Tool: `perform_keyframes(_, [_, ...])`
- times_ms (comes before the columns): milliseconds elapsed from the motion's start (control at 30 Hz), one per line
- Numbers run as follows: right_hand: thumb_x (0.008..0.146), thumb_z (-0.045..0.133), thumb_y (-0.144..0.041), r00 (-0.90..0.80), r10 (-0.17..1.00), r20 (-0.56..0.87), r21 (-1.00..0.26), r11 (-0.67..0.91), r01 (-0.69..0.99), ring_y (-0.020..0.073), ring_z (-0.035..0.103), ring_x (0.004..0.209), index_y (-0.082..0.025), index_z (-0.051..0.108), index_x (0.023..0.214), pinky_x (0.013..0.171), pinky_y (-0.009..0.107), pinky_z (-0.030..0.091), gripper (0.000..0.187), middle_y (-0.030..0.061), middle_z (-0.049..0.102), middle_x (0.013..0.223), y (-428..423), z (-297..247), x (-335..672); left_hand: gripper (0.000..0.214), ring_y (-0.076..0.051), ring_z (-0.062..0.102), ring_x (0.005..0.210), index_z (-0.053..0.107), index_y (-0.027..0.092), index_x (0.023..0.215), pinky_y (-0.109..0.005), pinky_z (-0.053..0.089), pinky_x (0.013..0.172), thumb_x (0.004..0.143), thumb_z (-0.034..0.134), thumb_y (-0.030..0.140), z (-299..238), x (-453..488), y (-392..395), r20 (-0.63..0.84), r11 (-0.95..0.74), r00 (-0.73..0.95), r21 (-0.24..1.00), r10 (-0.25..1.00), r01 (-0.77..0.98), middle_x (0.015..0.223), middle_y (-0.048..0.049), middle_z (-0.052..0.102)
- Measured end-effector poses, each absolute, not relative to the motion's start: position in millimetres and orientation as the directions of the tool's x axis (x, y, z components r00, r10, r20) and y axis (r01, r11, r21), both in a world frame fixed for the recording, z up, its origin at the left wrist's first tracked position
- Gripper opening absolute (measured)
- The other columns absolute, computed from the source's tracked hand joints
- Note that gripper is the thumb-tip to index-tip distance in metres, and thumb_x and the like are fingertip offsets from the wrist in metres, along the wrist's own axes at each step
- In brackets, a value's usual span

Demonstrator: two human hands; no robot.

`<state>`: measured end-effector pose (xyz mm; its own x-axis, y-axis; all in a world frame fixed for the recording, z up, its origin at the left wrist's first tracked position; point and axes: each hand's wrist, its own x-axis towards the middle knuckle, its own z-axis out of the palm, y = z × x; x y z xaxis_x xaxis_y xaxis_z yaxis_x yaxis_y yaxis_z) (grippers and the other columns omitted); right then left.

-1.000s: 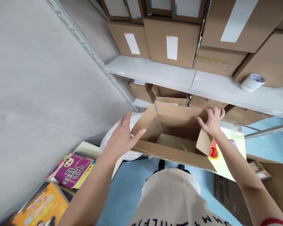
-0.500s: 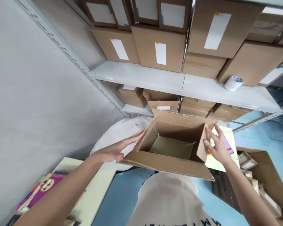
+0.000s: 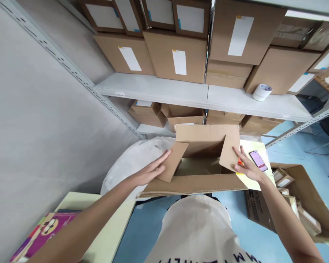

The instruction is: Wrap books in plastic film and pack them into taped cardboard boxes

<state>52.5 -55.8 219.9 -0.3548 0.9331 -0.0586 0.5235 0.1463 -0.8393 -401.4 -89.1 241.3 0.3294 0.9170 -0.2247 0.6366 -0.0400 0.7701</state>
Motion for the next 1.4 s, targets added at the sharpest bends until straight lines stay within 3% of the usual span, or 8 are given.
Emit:
perform_keyframes(67, [0.078, 0.070, -0.059, -0.394, 0.911, -0.124, -0.863, 0.097, 0.496, 0.0354, 0.030, 0.148, -0.036, 0.029, 0.154, 0.114, 0.057, 0.037, 0.090, 0.0080, 0.025, 0.164, -60, 220, 53, 0.089, -0.029, 0.038, 0.144, 0.039, 0.024, 0.152, -0.040, 0.035, 0.116, 0.084, 0.034, 0.081, 240, -389, -89, -0.222, -0.003, 0.260, 0.754, 0.940, 0.657, 0.152, -0.0066, 0.047])
perform_keyframes(167, [0.078, 0.071, -0.056, -0.405, 0.907, -0.118, -0.892, 0.083, 0.445, 0.0353, 0.032, 0.147, -0.035, 0.022, 0.157, 0.111, 0.055, 0.042, 0.095, 0.0076, 0.021, 0.165, -55, 224, 47, 0.087, -0.028, 0.042, 0.142, 0.036, 0.021, 0.153, -0.040, 0.034, 0.117, 0.086, 0.035, 0.077, 243, -376, -90, -0.188, 0.029, 0.192, 0.783, 0.963, 0.622, 0.149, -0.0052, 0.051])
perform_keyframes(333, [0.080, 0.070, -0.053, -0.431, 0.900, -0.069, -0.886, 0.143, 0.440, 0.0328, 0.035, 0.146, -0.034, 0.028, 0.155, 0.111, 0.051, 0.043, 0.088, 0.0075, 0.022, 0.165, -20, 242, 33, 0.079, -0.027, 0.038, 0.144, 0.031, 0.020, 0.155, -0.038, 0.032, 0.118, 0.090, 0.036, 0.065, 248, -370, -86, -0.132, 0.081, 0.034, 0.770, 0.991, 0.633, 0.154, -0.0040, 0.044])
perform_keyframes(500, [0.080, 0.071, -0.047, -0.468, 0.882, -0.055, -0.802, 0.240, 0.548, 0.0325, 0.033, 0.147, -0.031, 0.042, 0.149, 0.117, 0.057, 0.031, 0.076, 0.0077, 0.039, 0.158, 10, 245, 27, 0.073, -0.024, 0.042, 0.142, 0.025, 0.017, 0.157, -0.036, 0.032, 0.118, 0.093, 0.036, 0.051, 240, -360, -73, -0.162, 0.203, -0.124, 0.710, 0.979, 0.675, 0.152, -0.0062, 0.047])
perform_keyframes(667, [0.082, 0.068, -0.041, -0.587, 0.806, -0.073, -0.746, 0.347, 0.568, 0.0306, 0.043, 0.142, -0.031, 0.048, 0.145, 0.118, 0.058, 0.030, 0.067, 0.0065, 0.047, 0.153, 14, 239, 41, 0.075, -0.025, 0.043, 0.142, 0.024, 0.017, 0.158, -0.036, 0.034, 0.117, 0.092, 0.037, 0.053, 230, -346, -83, -0.163, 0.210, -0.135, 0.679, 0.977, 0.703, 0.154, -0.0065, 0.044])
perform_keyframes(933, [0.081, 0.067, -0.035, -0.688, 0.720, -0.089, -0.717, 0.433, 0.546, 0.0287, 0.052, 0.135, -0.032, 0.050, 0.144, 0.115, 0.053, 0.039, 0.065, 0.0044, 0.054, 0.147, 26, 234, 37, 0.075, -0.027, 0.046, 0.140, 0.025, 0.023, 0.157, -0.037, 0.036, 0.114, 0.091, 0.038, 0.056, 215, -354, -92, -0.214, 0.317, -0.234, 0.618, 0.948, 0.720, 0.151, -0.0039, 0.048])
perform_keyframes(1133, [0.082, 0.063, -0.030, -0.678, 0.721, -0.142, -0.712, 0.401, 0.576, 0.0287, 0.055, 0.132, -0.029, 0.055, 0.140, 0.112, 0.052, 0.042, 0.058, 0.0062, 0.057, 0.144, 41, 205, 18, 0.073, -0.028, 0.050, 0.136, 0.029, 0.018, 0.156, -0.040, 0.036, 0.115, 0.092, 0.038, 0.051, 199, -358, -94, -0.295, 0.402, -0.280, 0.551, 0.913, 0.731, 0.147, -0.0083, 0.053])
perform_keyframes(1400, [0.089, 0.055, -0.038, -0.676, 0.711, -0.191, -0.803, 0.283, 0.525, 0.0272, 0.048, 0.137, -0.029, 0.048, 0.142, 0.112, 0.051, 0.042, 0.054, 0.0080, 0.049, 0.150, 32, 171, 25, 0.076, -0.028, 0.050, 0.136, 0.035, 0.018, 0.153, -0.039, 0.036, 0.116, 0.090, 0.043, 0.059, 173, -358, -107, -0.242, 0.403, -0.329, 0.663, 0.913, 0.631, 0.149, -0.0076, 0.051])
